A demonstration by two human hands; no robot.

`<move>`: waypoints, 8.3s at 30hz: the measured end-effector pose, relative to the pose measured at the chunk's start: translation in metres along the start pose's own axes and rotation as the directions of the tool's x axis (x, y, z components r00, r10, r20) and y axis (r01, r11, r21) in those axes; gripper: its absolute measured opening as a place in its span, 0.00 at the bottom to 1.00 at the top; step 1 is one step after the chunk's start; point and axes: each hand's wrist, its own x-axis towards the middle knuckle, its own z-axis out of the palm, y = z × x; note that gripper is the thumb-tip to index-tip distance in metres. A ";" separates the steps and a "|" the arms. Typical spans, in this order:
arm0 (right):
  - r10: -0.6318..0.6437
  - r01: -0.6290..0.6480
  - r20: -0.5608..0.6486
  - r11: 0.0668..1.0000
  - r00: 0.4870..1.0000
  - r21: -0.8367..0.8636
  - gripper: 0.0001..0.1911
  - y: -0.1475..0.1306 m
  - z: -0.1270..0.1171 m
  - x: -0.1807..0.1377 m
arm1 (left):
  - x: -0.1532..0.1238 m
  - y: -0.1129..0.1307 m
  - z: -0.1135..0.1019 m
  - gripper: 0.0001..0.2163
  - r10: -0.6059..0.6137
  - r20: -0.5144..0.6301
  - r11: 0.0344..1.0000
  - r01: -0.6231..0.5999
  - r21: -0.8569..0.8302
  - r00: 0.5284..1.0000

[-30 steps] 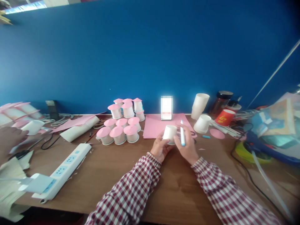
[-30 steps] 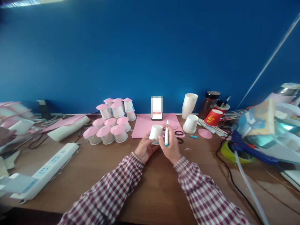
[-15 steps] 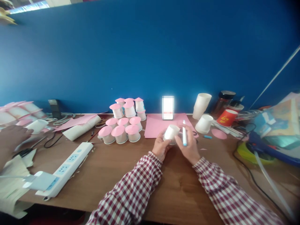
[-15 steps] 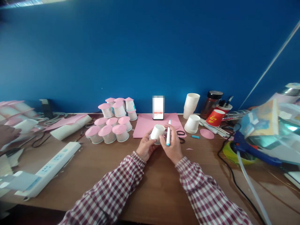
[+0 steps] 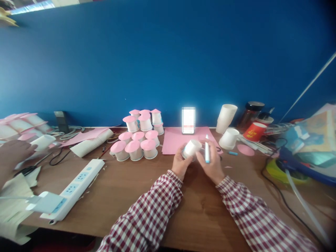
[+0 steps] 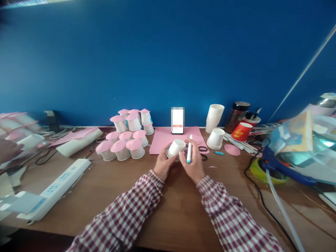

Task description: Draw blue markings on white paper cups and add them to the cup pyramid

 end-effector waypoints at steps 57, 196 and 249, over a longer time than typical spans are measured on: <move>0.016 -0.016 -0.021 1.000 1.000 -0.003 0.06 -0.015 -0.002 -0.006 | -0.003 0.012 0.002 0.24 -0.202 0.050 0.945 0.208 -0.252 0.978; -0.022 0.023 0.008 0.998 1.000 -0.054 0.08 -0.012 -0.001 -0.007 | -0.005 0.015 0.006 0.22 -0.195 0.084 0.948 0.210 -0.240 0.977; -0.022 0.022 -0.012 0.999 1.000 -0.046 0.05 -0.017 -0.004 -0.005 | -0.004 0.013 0.005 0.25 -0.196 0.035 0.956 0.199 -0.214 0.980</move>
